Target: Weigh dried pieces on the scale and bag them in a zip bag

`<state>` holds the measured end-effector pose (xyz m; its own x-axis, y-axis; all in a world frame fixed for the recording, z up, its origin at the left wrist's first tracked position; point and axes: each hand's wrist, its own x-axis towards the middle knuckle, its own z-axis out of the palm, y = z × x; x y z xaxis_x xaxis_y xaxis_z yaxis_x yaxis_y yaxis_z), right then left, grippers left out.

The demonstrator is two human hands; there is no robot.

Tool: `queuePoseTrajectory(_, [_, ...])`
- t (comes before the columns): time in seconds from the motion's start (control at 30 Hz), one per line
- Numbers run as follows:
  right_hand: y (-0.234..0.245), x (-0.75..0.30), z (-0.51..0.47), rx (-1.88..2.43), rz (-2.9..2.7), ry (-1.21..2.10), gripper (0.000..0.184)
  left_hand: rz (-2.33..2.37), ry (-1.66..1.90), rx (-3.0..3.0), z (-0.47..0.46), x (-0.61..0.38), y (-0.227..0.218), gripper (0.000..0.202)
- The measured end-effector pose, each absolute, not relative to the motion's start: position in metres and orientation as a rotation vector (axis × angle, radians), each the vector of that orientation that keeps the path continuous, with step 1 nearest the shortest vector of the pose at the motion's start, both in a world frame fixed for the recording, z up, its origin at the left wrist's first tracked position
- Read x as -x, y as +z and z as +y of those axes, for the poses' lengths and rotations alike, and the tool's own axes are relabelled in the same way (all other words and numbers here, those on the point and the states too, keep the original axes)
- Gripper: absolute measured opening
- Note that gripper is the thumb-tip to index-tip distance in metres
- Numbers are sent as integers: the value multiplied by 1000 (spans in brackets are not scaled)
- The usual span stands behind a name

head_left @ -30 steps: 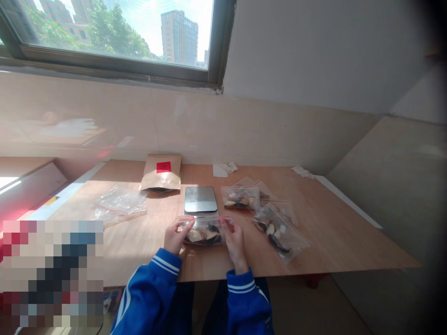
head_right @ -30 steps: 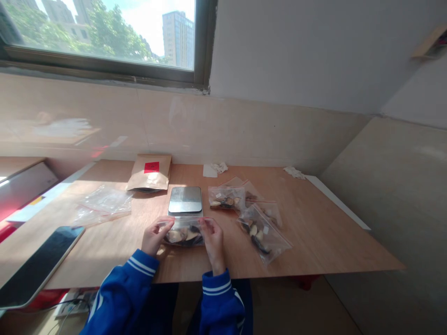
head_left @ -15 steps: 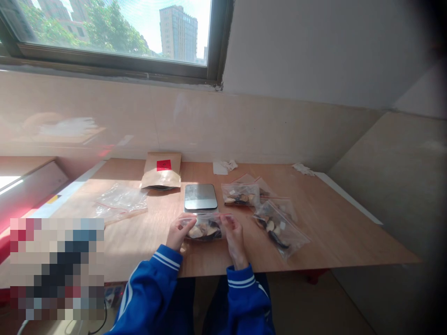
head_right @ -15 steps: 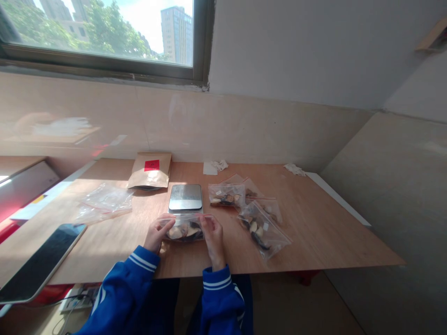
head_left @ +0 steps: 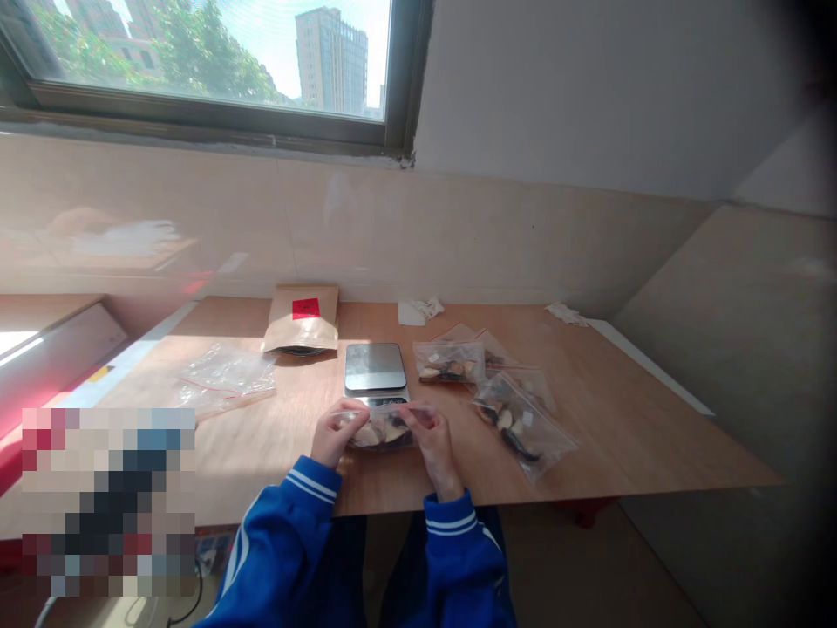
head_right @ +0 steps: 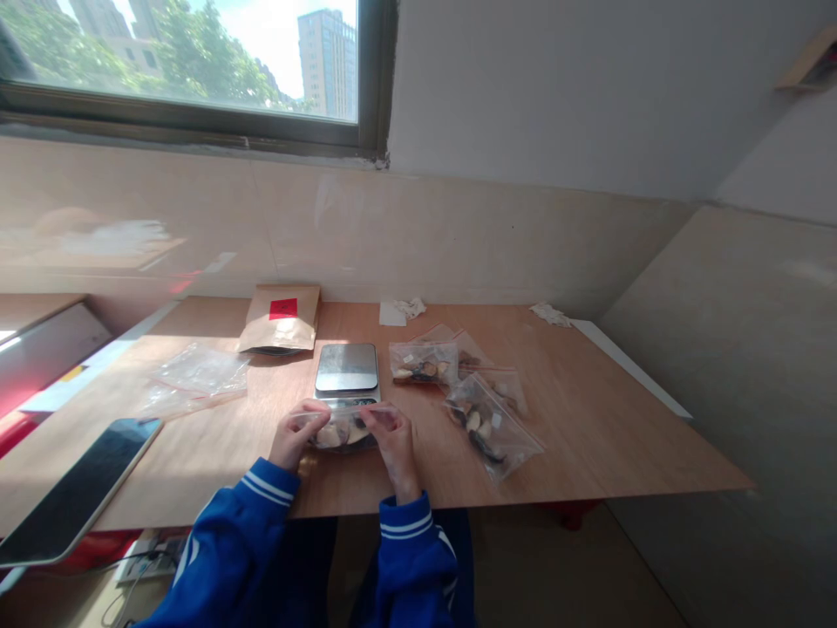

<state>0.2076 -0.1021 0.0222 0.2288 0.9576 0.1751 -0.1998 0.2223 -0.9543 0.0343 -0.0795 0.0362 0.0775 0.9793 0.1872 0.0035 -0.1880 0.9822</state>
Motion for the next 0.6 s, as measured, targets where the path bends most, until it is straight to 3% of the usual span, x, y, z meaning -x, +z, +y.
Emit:
queuePoseTrajectory(0.17, [26, -206, -104, 1053, -953, 904, 21, 1088, 1251, -1366, -82, -37, 38, 28])
queuePoseTrajectory(0.47, [35, -204, -111, 880, -1020, 1271, 30, 1077, 1217, -1392, -84, -37, 43, 27])
queuePoseTrajectory(0.6, [36, -198, -111, 875, -1085, 1262, 26, 1084, 1212, -1410, -85, -37, 44, 26])
